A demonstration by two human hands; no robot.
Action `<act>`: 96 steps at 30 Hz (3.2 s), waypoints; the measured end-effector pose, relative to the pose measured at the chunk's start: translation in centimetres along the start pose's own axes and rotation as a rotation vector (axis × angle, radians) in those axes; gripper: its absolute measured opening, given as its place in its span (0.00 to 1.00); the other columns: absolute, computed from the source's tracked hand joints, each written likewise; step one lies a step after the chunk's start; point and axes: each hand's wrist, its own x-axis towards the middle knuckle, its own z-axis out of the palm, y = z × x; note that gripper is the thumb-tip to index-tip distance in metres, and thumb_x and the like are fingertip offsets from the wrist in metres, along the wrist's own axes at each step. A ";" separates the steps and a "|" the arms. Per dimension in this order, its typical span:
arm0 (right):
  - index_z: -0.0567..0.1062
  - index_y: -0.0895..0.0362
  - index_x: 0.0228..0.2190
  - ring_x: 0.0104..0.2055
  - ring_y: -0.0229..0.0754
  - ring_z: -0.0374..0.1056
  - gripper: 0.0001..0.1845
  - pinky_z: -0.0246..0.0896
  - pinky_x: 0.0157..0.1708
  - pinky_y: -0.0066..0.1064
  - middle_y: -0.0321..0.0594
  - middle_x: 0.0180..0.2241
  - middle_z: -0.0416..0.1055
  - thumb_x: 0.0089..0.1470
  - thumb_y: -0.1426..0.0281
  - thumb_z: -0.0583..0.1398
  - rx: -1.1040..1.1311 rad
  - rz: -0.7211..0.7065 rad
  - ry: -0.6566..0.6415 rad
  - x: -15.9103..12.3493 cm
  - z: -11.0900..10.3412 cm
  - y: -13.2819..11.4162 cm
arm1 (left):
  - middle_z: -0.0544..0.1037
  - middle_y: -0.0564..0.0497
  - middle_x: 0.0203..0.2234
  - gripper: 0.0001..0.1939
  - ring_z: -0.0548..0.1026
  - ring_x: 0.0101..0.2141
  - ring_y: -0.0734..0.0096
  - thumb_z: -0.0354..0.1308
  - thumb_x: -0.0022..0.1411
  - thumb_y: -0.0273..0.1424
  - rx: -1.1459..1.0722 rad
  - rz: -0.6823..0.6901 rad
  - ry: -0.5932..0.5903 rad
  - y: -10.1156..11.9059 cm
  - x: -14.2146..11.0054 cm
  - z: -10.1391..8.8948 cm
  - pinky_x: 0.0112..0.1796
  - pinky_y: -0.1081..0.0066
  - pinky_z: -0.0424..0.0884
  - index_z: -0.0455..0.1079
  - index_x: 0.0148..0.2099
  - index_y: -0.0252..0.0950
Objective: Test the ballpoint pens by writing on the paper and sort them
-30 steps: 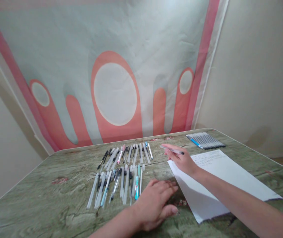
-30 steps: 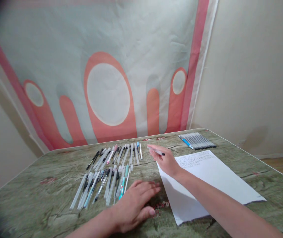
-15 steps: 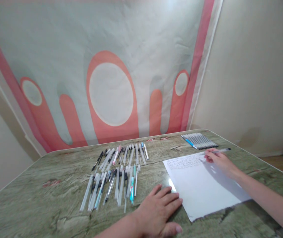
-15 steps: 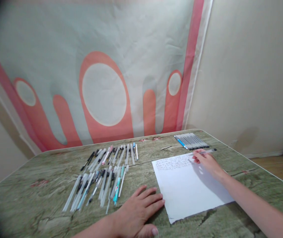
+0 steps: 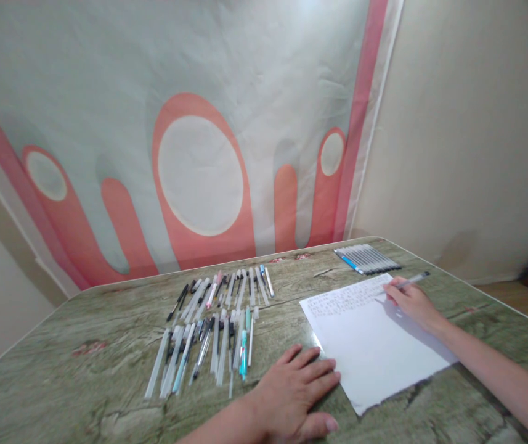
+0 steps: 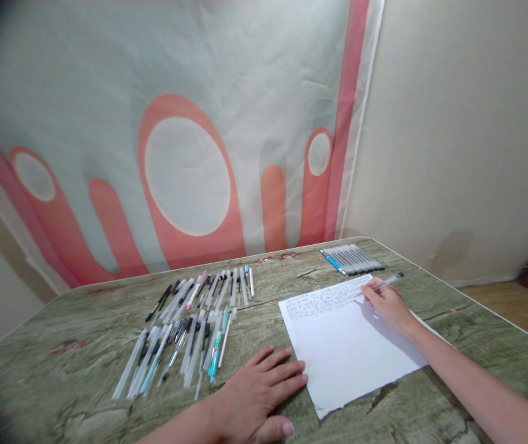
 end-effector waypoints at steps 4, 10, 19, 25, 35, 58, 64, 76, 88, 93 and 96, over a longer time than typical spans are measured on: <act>0.64 0.55 0.21 0.16 0.34 0.57 0.11 0.51 0.16 0.26 0.31 0.14 0.62 0.45 0.61 0.55 -0.055 0.001 0.015 0.1 -0.4 0.1 | 0.54 0.50 0.59 0.30 0.49 0.59 0.54 0.37 0.62 0.47 -0.004 -0.007 -0.001 -0.1 0.0 0.1 0.56 0.52 0.43 0.43 0.63 0.43; 0.64 0.55 0.20 0.16 0.34 0.57 0.12 0.52 0.17 0.26 0.31 0.14 0.62 0.46 0.61 0.54 -0.122 -0.041 0.003 0.1 -0.6 0.1 | 0.55 0.50 0.59 0.29 0.49 0.59 0.55 0.37 0.62 0.47 0.004 -0.010 0.007 -0.2 0.0 0.2 0.56 0.53 0.45 0.45 0.62 0.43; 0.64 0.54 0.19 0.15 0.34 0.56 0.12 0.51 0.15 0.26 0.31 0.13 0.60 0.45 0.60 0.54 -0.144 -0.057 0.018 0.1 -0.5 0.4 | 0.55 0.50 0.59 0.29 0.50 0.58 0.55 0.37 0.62 0.46 0.021 -0.007 0.024 -0.2 0.0 0.2 0.55 0.53 0.46 0.46 0.62 0.43; 0.64 0.54 0.19 0.16 0.35 0.57 0.12 0.52 0.17 0.27 0.32 0.14 0.61 0.46 0.60 0.53 -0.196 -0.069 0.027 0.1 -0.6 0.4 | 0.56 0.49 0.58 0.29 0.51 0.58 0.55 0.37 0.62 0.47 0.035 0.002 0.035 -0.3 0.0 0.4 0.55 0.53 0.46 0.46 0.62 0.42; 0.63 0.54 0.19 0.16 0.34 0.55 0.11 0.50 0.16 0.26 0.30 0.13 0.58 0.45 0.62 0.53 -0.149 -0.071 0.035 0.0 -0.6 0.2 | 0.57 0.49 0.58 0.29 0.51 0.58 0.55 0.36 0.61 0.47 0.037 0.002 0.036 -0.2 0.0 0.3 0.55 0.54 0.47 0.46 0.62 0.42; 0.62 0.54 0.20 0.15 0.33 0.55 0.12 0.50 0.17 0.25 0.29 0.13 0.57 0.47 0.60 0.52 -0.201 -0.082 0.022 0.1 -0.7 0.7 | 0.56 0.50 0.58 0.29 0.51 0.58 0.54 0.37 0.61 0.47 0.015 -0.006 0.027 -0.2 0.0 0.4 0.55 0.53 0.45 0.46 0.62 0.43; 0.62 0.55 0.21 0.15 0.33 0.54 0.11 0.49 0.17 0.25 0.28 0.13 0.56 0.46 0.61 0.52 -0.208 -0.082 0.030 0.3 -0.8 0.9 | 0.55 0.50 0.59 0.29 0.50 0.58 0.55 0.36 0.62 0.47 0.024 -0.001 0.006 -0.3 0.0 0.3 0.55 0.54 0.45 0.45 0.62 0.43; 0.64 0.55 0.22 0.16 0.34 0.55 0.13 0.50 0.17 0.26 0.31 0.15 0.60 0.48 0.58 0.53 -0.122 -0.037 0.070 -0.1 -0.9 -0.1 | 0.56 0.49 0.58 0.29 0.51 0.58 0.55 0.37 0.62 0.47 0.013 0.007 0.034 -0.3 0.0 0.4 0.55 0.54 0.44 0.46 0.62 0.42; 0.72 0.56 0.33 0.25 0.36 0.62 0.18 0.57 0.28 0.28 0.38 0.29 0.71 0.49 0.55 0.55 0.197 -0.110 -0.497 -5.7 10.4 -11.7 | 0.57 0.50 0.58 0.29 0.52 0.57 0.59 0.41 0.61 0.46 0.099 0.002 0.075 0.1 0.0 0.9 0.55 0.57 0.46 0.48 0.61 0.40; 0.72 0.57 0.33 0.24 0.34 0.62 0.19 0.57 0.27 0.28 0.37 0.28 0.70 0.51 0.55 0.53 0.401 -0.066 -0.597 -7.1 16.0 -13.6 | 0.63 0.48 0.55 0.27 0.56 0.56 0.62 0.46 0.60 0.44 0.103 0.031 0.104 -0.3 0.1 0.4 0.54 0.62 0.49 0.54 0.58 0.37; 0.71 0.57 0.31 0.22 0.34 0.60 0.18 0.55 0.25 0.28 0.35 0.24 0.69 0.51 0.55 0.54 0.430 -0.078 -0.543 -7.1 16.9 -13.0 | 0.73 0.50 0.42 0.15 0.69 0.44 0.67 0.49 0.59 0.39 0.123 -0.053 0.104 -2.2 -0.4 -1.1 0.47 0.67 0.59 0.67 0.46 0.39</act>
